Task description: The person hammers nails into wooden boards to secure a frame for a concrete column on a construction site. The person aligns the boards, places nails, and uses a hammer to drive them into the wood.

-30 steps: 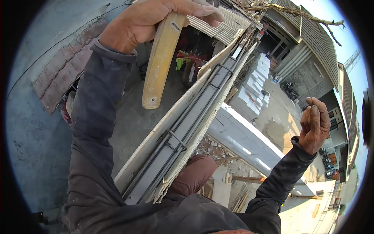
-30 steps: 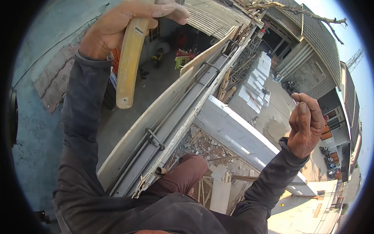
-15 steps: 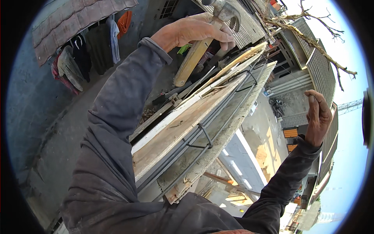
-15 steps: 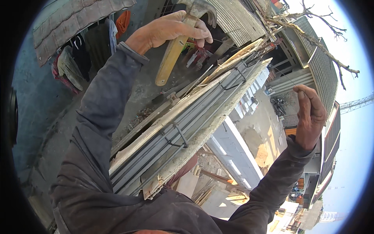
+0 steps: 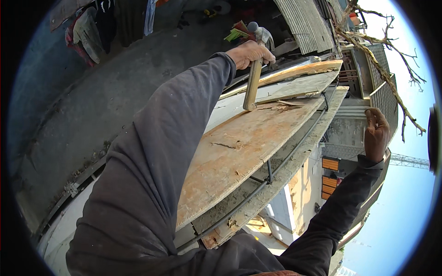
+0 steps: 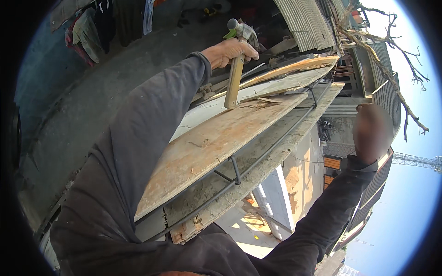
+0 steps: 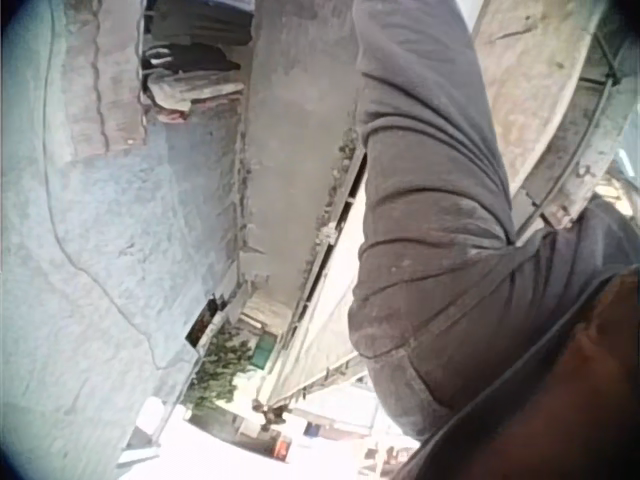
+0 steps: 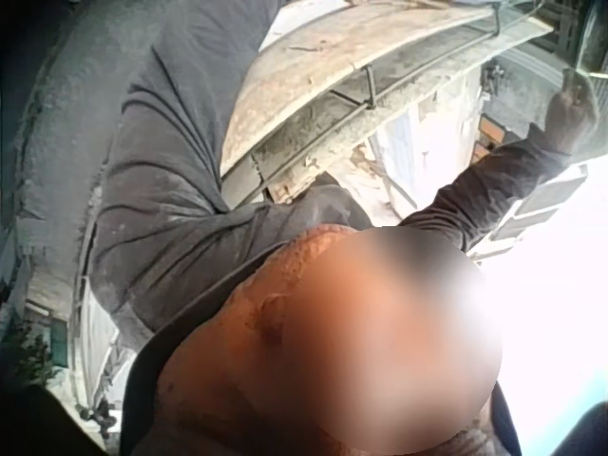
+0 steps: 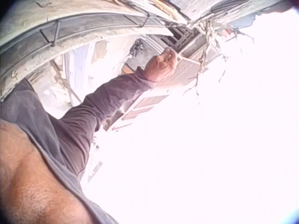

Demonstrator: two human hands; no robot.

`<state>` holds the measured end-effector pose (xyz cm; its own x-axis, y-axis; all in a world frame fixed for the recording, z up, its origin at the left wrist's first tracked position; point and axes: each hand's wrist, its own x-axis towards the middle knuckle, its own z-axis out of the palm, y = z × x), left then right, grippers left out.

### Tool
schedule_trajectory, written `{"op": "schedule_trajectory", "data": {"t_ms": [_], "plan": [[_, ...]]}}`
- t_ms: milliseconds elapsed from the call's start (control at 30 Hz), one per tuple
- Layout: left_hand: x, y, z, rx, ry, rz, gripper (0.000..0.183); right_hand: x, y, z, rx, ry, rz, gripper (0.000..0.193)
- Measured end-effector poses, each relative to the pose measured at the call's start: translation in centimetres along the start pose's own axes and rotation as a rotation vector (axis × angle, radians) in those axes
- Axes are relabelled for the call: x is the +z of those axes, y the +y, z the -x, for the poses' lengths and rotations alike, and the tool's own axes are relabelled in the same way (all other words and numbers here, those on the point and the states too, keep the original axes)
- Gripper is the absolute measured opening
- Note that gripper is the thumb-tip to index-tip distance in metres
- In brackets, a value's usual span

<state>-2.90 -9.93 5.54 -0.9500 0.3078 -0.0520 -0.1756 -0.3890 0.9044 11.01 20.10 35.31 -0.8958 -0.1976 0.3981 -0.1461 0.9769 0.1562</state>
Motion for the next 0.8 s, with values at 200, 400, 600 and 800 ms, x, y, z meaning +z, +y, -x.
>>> {"op": "schedule_trajectory", "data": {"t_ms": [200, 400, 600, 800], "plan": [[-2.5, -1.9, -0.3, -0.223, 0.044, 0.026, 0.013, 2.7, -1.9, -3.8, -0.171, -0.096, -0.175, 0.019], [-2.6, -4.9, -1.1, -0.185, 0.056, -0.522, 0.031, 6.3, -4.1, -8.7, -0.423, -0.178, 0.083, 0.021], [2.8, -8.8, -2.3, -0.176, -0.096, -0.435, 0.035, 8.8, -3.1, -9.5, -0.394, -0.291, 0.189, 0.019], [1.9, -10.7, -3.5, -0.116, -0.141, -0.449, 0.038, 9.0, -2.7, -10.1, -0.489, -0.312, 0.131, 0.02]]}}
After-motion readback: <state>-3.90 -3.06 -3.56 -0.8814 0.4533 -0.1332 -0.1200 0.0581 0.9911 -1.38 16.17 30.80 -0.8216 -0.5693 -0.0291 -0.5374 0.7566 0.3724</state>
